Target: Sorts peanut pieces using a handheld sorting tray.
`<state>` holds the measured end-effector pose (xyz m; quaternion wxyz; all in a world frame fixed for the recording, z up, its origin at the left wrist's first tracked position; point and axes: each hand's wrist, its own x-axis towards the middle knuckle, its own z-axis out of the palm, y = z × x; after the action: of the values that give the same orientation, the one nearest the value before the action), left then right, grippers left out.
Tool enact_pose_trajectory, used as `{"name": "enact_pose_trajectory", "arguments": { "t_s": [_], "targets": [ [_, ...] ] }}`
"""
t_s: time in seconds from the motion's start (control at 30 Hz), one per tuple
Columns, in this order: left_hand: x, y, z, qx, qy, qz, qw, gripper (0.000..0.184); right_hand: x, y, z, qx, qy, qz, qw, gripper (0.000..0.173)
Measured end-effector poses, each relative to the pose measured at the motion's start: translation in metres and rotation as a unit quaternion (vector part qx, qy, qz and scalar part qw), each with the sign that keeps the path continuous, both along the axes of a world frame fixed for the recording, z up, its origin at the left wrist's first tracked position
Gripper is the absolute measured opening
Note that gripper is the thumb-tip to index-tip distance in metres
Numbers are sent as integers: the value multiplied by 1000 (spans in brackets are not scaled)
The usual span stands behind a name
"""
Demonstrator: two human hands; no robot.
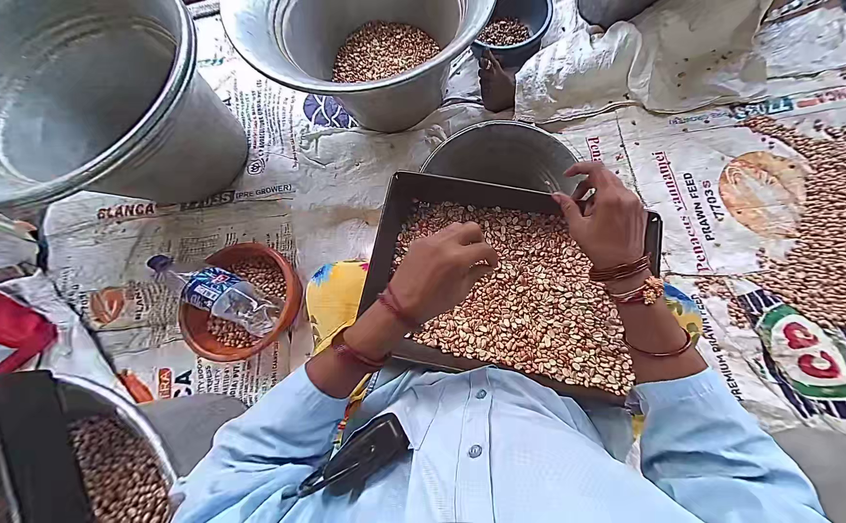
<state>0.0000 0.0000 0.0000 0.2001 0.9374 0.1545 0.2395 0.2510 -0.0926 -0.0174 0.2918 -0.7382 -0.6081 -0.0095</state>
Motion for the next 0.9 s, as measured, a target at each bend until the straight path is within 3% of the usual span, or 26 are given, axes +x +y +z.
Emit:
{"name": "enact_pose_trajectory", "arguments": {
  "t_s": [0.1,0.2,0.27,0.43,0.63,0.77,0.8,0.87,0.9],
  "targets": [
    [20,-4,-52,-24,149,-14,988,11,3,-9,14,21,11,-33,999,29],
    [33,-8,-66,-39,252,-16,967,19,0,-24,12,2,28,-41,999,22],
    [37,-8,-73,-23,271,-14,962,18,-3,-39,3,-26,46,-43,998,18],
    [37,-16,-78,39,266,5,963,14,-26,-62,-29,-104,65,-23,992,13],
    [41,-24,-78,19,297,27,954,22,-55,-51,-33,-225,42,31,973,19],
    [49,-13,-55,-62,393,0,917,24,-59,-48,-29,-235,49,32,970,20],
    [46,-8,-49,-67,348,11,935,22,-58,-50,-28,-230,49,30,972,20],
    [36,4,-39,-16,140,63,988,15,-56,-55,-32,-206,50,24,977,19],
    [32,8,-30,9,57,89,994,17,-55,-59,-34,-194,49,19,980,19]
  ]
}}
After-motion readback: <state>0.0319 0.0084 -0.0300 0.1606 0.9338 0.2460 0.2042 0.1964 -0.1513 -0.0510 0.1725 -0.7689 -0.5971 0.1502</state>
